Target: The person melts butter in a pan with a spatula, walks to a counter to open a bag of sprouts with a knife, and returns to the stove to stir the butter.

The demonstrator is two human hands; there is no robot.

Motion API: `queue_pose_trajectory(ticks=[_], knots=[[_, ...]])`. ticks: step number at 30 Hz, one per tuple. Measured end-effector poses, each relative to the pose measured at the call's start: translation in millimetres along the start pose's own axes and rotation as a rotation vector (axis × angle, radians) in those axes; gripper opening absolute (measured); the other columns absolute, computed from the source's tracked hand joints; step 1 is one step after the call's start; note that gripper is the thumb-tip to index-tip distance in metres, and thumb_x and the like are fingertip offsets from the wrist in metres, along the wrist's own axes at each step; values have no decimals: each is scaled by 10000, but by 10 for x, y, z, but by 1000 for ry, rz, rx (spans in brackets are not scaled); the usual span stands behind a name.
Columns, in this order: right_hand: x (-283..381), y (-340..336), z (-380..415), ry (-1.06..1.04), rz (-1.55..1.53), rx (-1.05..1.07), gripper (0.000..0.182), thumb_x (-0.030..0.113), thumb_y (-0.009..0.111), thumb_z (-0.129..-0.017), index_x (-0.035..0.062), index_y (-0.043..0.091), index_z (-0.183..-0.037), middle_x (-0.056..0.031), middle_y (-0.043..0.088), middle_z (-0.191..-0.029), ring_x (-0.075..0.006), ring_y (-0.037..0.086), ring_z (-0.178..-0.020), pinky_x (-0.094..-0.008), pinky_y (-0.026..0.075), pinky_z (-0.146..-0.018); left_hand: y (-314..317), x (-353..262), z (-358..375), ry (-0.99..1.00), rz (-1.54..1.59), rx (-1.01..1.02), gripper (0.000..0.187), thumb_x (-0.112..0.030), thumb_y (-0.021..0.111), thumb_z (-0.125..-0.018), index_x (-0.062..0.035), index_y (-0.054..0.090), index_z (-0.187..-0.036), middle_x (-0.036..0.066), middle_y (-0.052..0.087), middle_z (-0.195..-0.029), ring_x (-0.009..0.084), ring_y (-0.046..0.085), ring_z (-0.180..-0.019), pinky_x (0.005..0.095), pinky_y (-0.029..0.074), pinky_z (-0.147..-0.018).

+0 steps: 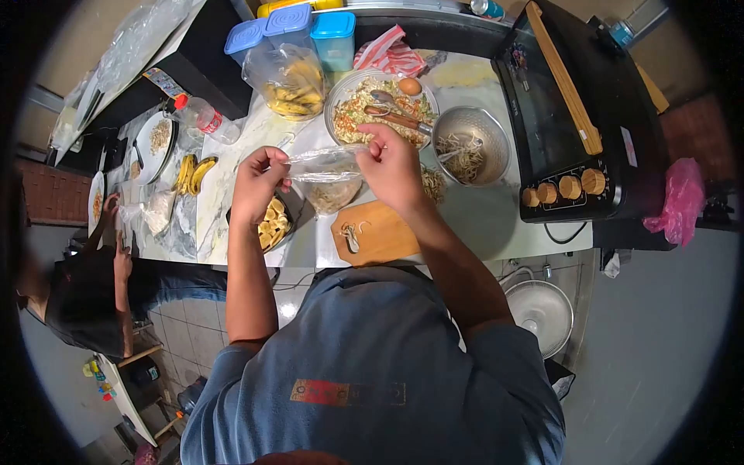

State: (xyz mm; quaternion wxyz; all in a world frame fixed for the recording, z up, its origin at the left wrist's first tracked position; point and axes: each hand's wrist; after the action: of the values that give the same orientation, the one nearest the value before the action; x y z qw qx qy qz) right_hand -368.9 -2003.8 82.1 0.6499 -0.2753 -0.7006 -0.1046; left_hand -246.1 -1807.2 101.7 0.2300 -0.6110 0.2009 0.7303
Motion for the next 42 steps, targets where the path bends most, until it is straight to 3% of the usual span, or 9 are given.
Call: queue_pose_trajectory(ticks=[10, 12, 16, 21, 27, 31, 35, 37, 42], knots=[[388, -229, -32, 90, -716, -40, 346, 24, 571, -845, 15, 524, -1187, -48, 583, -847, -108, 573, -681, -216, 457, -582, -150, -40, 18, 222, 417, -76, 178, -16, 469, -867, 7, 572, -1010, 39, 560, -742, 132, 555, -688, 252, 459, -655], [18, -278, -48, -28, -507, -109, 353, 63, 562, -859, 25, 515, -1207, -56, 601, -879, -105, 571, -707, -213, 456, -626, -240, 77, 7, 218, 328, -105, 243, -4, 498, -838, 3, 564, -1072, 32, 545, -805, 111, 520, -702, 237, 438, -650], [-356, -312, 103, -43, 60, 202, 482, 81, 617, -803, 20, 480, -1261, -64, 602, -1033, -122, 549, -904, -267, 437, -770, -296, 184, 36, 185, -95, -27, 459, 21, 569, -772, -43, 523, -1224, 34, 507, -1013, 76, 489, -757, 216, 411, -638], [-572, -4, 155, -257, 468, 418, 725, 301, 733, -732, 70, 411, -1339, -201, 400, -1331, -343, 336, -1275, -444, 268, -1049, -199, 104, 37, 252, -304, 92, 477, -38, 668, -750, -89, 553, -1209, 6, 557, -1013, 70, 479, -723, 194, 393, -612], [-815, 347, 59, -201, 497, 469, 580, 430, 604, -825, 134, 479, -1309, -180, 457, -1290, -364, 332, -1258, -449, 262, -1029, -243, 39, 1, 265, -424, 37, 125, -82, 643, -839, -15, 650, -944, 16, 585, -892, 68, 500, -739, 207, 403, -638], [-905, 444, -30, -108, 210, 531, 615, 459, 642, -785, 142, 498, -1292, -160, 494, -1268, -359, 354, -1244, -447, 247, -1026, -353, 112, 23, 214, -300, -101, 152, -118, 629, -874, 10, 642, -954, -1, 582, -847, 51, 483, -710, 201, 401, -641], [-772, 658, -3, -207, 428, 517, 700, 505, 698, -706, 146, 511, -1277, -152, 496, -1277, -357, 362, -1242, -447, 226, -1035, -324, 74, 62, 162, -216, -34, 149, -111, 620, -881, 13, 642, -960, -51, 570, -736, 27, 477, -672, 187, 395, -612], [-942, 893, -15, -298, 408, 306, 740, 531, 737, -632, 143, 544, -1232, -141, 518, -1247, -350, 386, -1217, -469, 223, -1011, -305, 74, 65, 171, -205, -13, 146, -106, 618, -882, 15, 641, -959, -44, 579, -749, 30, 485, -681, 187, 400, -619], [-1006, 1070, -63, -181, 496, 375, 564, 473, 660, -720, 161, 584, -1183, -121, 541, -1235, -340, 410, -1187, -464, 209, -979, -299, 53, 72, 207, -189, -24, 146, -104, 619, -883, 23, 639, -952, -23, 605, -774, 40, 509, -700, 189, 415, -641]])
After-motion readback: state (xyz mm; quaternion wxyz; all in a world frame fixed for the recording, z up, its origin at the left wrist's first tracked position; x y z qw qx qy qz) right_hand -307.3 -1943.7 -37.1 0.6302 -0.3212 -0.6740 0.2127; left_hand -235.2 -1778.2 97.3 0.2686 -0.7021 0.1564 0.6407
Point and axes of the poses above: each hand's wrist, its own z-axis away from the middle knuckle, its own y-axis out of the palm, x = y × z
